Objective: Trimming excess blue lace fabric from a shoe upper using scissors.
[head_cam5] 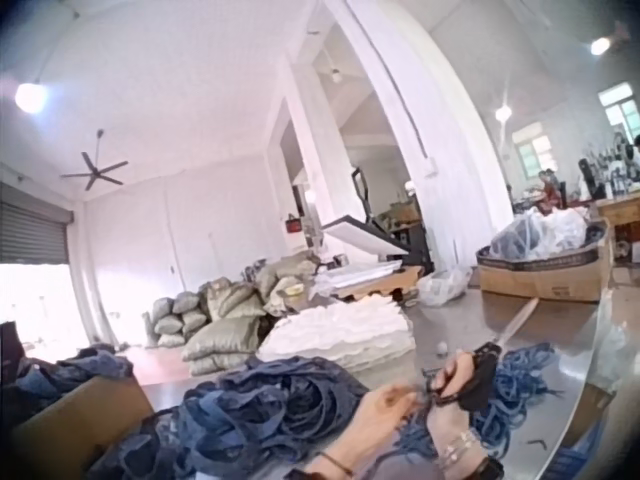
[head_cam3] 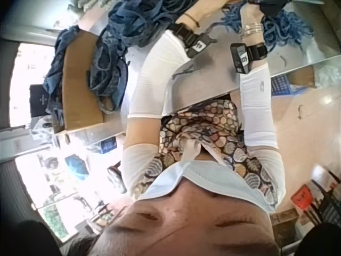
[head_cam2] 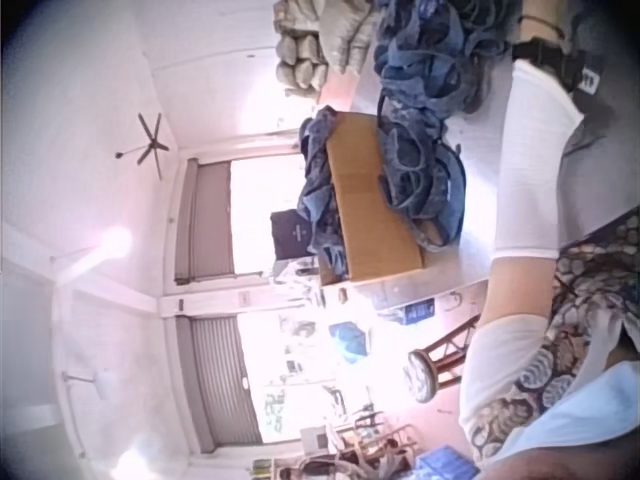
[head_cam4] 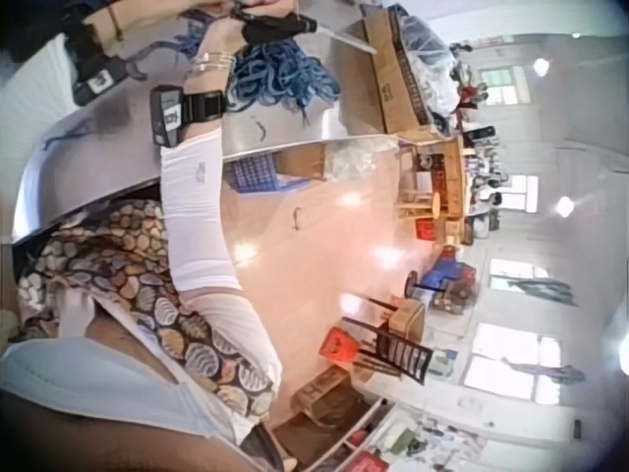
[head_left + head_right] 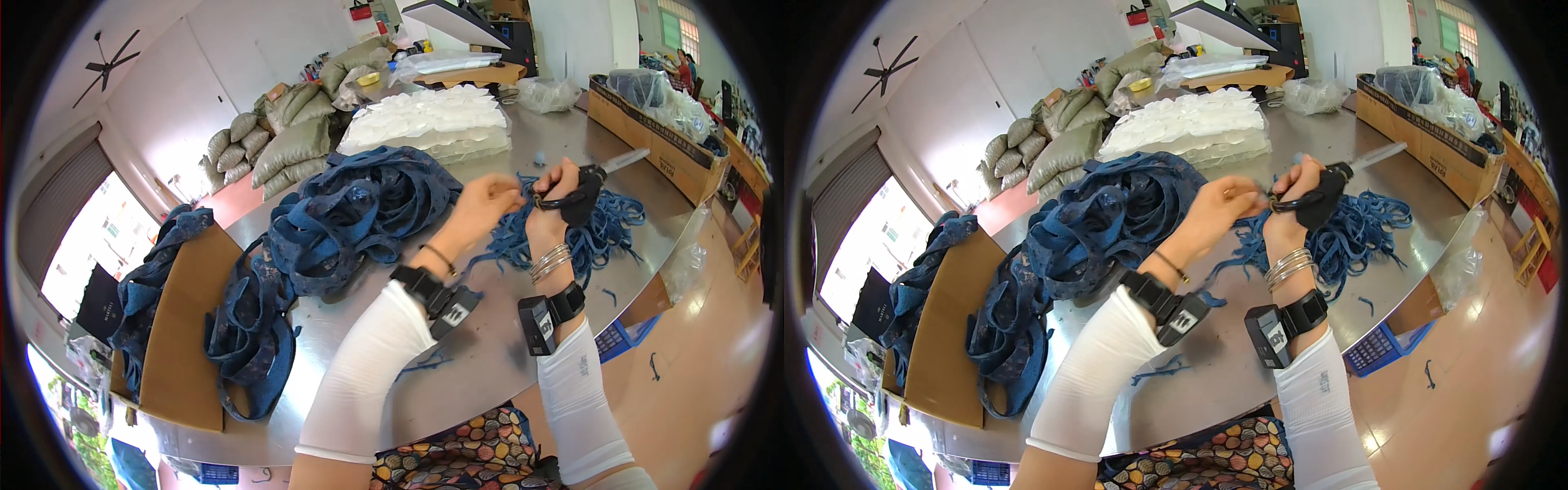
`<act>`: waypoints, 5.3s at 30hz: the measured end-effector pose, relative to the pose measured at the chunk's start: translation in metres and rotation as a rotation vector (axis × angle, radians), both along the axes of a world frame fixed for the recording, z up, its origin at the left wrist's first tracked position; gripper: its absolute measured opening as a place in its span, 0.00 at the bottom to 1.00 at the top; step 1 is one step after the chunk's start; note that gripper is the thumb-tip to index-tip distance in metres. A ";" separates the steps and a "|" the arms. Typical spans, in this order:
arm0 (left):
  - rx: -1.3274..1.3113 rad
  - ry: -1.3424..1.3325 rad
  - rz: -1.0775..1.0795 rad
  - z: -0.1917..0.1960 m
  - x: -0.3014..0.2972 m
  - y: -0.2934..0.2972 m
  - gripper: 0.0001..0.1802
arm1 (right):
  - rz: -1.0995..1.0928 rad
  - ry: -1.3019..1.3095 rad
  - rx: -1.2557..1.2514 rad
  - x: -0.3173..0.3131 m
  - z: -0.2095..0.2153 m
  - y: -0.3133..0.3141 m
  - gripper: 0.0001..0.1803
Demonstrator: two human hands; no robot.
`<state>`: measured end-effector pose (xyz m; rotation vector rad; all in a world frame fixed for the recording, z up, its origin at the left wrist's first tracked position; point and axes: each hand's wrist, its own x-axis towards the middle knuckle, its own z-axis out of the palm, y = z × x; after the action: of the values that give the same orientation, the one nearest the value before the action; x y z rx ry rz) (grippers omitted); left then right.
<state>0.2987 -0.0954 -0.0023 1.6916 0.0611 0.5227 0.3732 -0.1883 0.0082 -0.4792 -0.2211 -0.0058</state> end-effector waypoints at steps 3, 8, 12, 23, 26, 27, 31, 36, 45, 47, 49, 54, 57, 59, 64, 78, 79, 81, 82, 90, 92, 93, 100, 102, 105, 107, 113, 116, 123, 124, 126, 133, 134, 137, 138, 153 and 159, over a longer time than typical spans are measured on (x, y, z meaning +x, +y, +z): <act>0.588 -0.037 0.212 0.004 0.019 0.005 0.18 | -0.034 0.073 0.089 0.009 0.000 -0.008 0.14; 0.940 0.354 0.076 -0.019 -0.047 0.085 0.17 | 0.037 0.034 -0.017 0.003 -0.006 0.003 0.12; 1.136 0.314 0.167 -0.022 -0.106 0.114 0.21 | 0.102 0.009 -0.075 -0.018 -0.003 0.012 0.08; 1.449 0.519 0.248 -0.013 -0.107 0.138 0.25 | 0.123 -0.025 -0.155 -0.025 -0.013 0.022 0.08; 1.674 0.515 0.260 -0.017 -0.101 0.146 0.17 | 0.103 -0.011 -0.177 -0.021 -0.016 0.023 0.08; 1.719 0.541 0.300 -0.019 -0.100 0.148 0.11 | 0.109 -0.015 -0.188 -0.022 -0.016 0.023 0.08; 1.790 0.538 0.447 -0.035 -0.091 0.151 0.08 | 0.131 -0.029 -0.187 -0.027 -0.015 0.022 0.07; 1.786 0.435 0.599 -0.049 -0.081 0.159 0.06 | 0.148 -0.023 -0.199 -0.029 -0.013 0.025 0.08; 0.689 0.394 0.050 0.017 -0.085 0.080 0.38 | 0.144 -0.036 -0.221 -0.029 -0.014 0.024 0.09; 0.888 0.547 -0.095 0.027 -0.111 0.065 0.49 | 0.142 -0.048 -0.207 -0.028 -0.016 0.024 0.09; 1.044 0.683 -0.244 0.022 -0.152 0.056 0.61 | 0.142 -0.026 -0.212 -0.026 -0.014 0.023 0.09; 1.216 0.849 -0.092 -0.022 -0.225 -0.008 0.69 | 0.170 0.000 -0.185 -0.026 -0.005 0.017 0.08; 1.203 0.797 0.024 -0.045 -0.228 -0.017 0.65 | 0.215 -0.040 -0.178 -0.037 -0.017 0.031 0.08; 1.174 0.709 0.030 -0.045 -0.194 -0.026 0.63 | 0.208 -0.019 -0.187 -0.037 -0.009 0.024 0.08; 1.156 0.470 0.191 -0.088 -0.072 -0.034 0.54 | 0.195 -0.103 -0.216 -0.047 -0.011 0.028 0.09; 1.439 -0.046 0.473 -0.007 -0.095 0.050 0.33 | 0.158 -0.148 -0.273 -0.037 -0.018 0.029 0.07; 1.388 -0.005 0.622 -0.005 -0.116 0.062 0.39 | 0.145 -0.137 -0.256 -0.034 -0.015 0.022 0.07; 1.376 0.450 0.930 0.002 -0.193 0.090 0.59 | 0.240 -0.077 -0.218 -0.054 -0.015 0.034 0.07; 1.337 0.615 1.043 -0.008 -0.221 0.108 0.66 | 0.255 -0.071 -0.197 -0.060 -0.014 0.036 0.07; 1.103 1.023 0.754 -0.043 -0.177 0.134 0.55 | 0.297 -0.068 -0.295 -0.076 -0.017 0.039 0.08; 1.076 1.061 0.786 -0.041 -0.154 0.134 0.50 | 0.288 -0.057 -0.289 -0.081 -0.016 0.043 0.08; 1.071 1.075 0.785 -0.045 -0.149 0.137 0.47 | 0.297 -0.056 -0.276 -0.084 -0.021 0.049 0.07; 1.018 0.919 0.844 -0.060 -0.071 0.142 0.31 | 0.231 -0.207 -0.366 -0.087 -0.026 0.052 0.06; 0.974 0.786 0.880 -0.067 -0.065 0.148 0.31 | 0.244 -0.273 -0.418 -0.100 -0.025 0.056 0.06; 0.950 0.592 0.813 -0.061 -0.061 0.150 0.41 | 0.089 -0.469 -0.572 -0.088 -0.044 0.062 0.07; 0.987 0.531 0.783 -0.067 -0.076 0.155 0.52 | -0.074 -0.690 -0.706 -0.095 -0.053 0.060 0.10; 0.972 0.193 0.761 0.010 -0.154 0.106 0.14 | 0.056 -0.774 -0.929 -0.113 -0.046 0.044 0.11; 1.061 -0.011 1.177 0.014 -0.210 0.144 0.13 | 0.553 -0.413 -0.747 -0.117 -0.042 0.040 0.12; 1.039 0.633 1.141 -0.033 -0.319 0.202 0.38 | 0.222 -1.070 -1.005 -0.126 -0.055 0.042 0.16; 1.014 0.447 1.238 -0.034 -0.323 0.210 0.35 | 0.216 -1.095 -1.033 -0.127 -0.053 0.041 0.16; 0.615 0.145 1.319 -0.010 -0.319 0.201 0.25 | 0.199 -1.140 -1.102 -0.125 -0.052 0.037 0.19; 0.725 0.200 1.209 -0.012 -0.319 0.188 0.35 | 0.176 -1.028 -1.164 -0.119 -0.055 0.048 0.13; 0.845 0.383 1.180 -0.020 -0.312 0.180 0.36 | 0.170 -0.989 -1.149 -0.114 -0.063 0.052 0.14; 0.729 0.675 1.158 -0.033 -0.315 0.169 0.34 | 0.150 -0.972 -1.069 -0.113 -0.058 0.053 0.14; 0.754 0.627 1.225 -0.039 -0.318 0.179 0.29 | 0.169 -0.955 -1.106 -0.115 -0.053 0.052 0.14; -0.173 -0.318 0.645 0.079 -0.294 0.077 0.14 | 0.810 -1.416 -1.210 -0.132 -0.056 0.044 0.10; -0.169 0.150 0.073 0.048 -0.322 0.026 0.15 | 1.093 -1.087 -0.818 -0.153 -0.052 0.034 0.10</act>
<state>-0.0231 -0.0696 0.0456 1.5644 0.2698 0.4321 0.2203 -0.1540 -0.0436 -1.0835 -1.5711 0.9435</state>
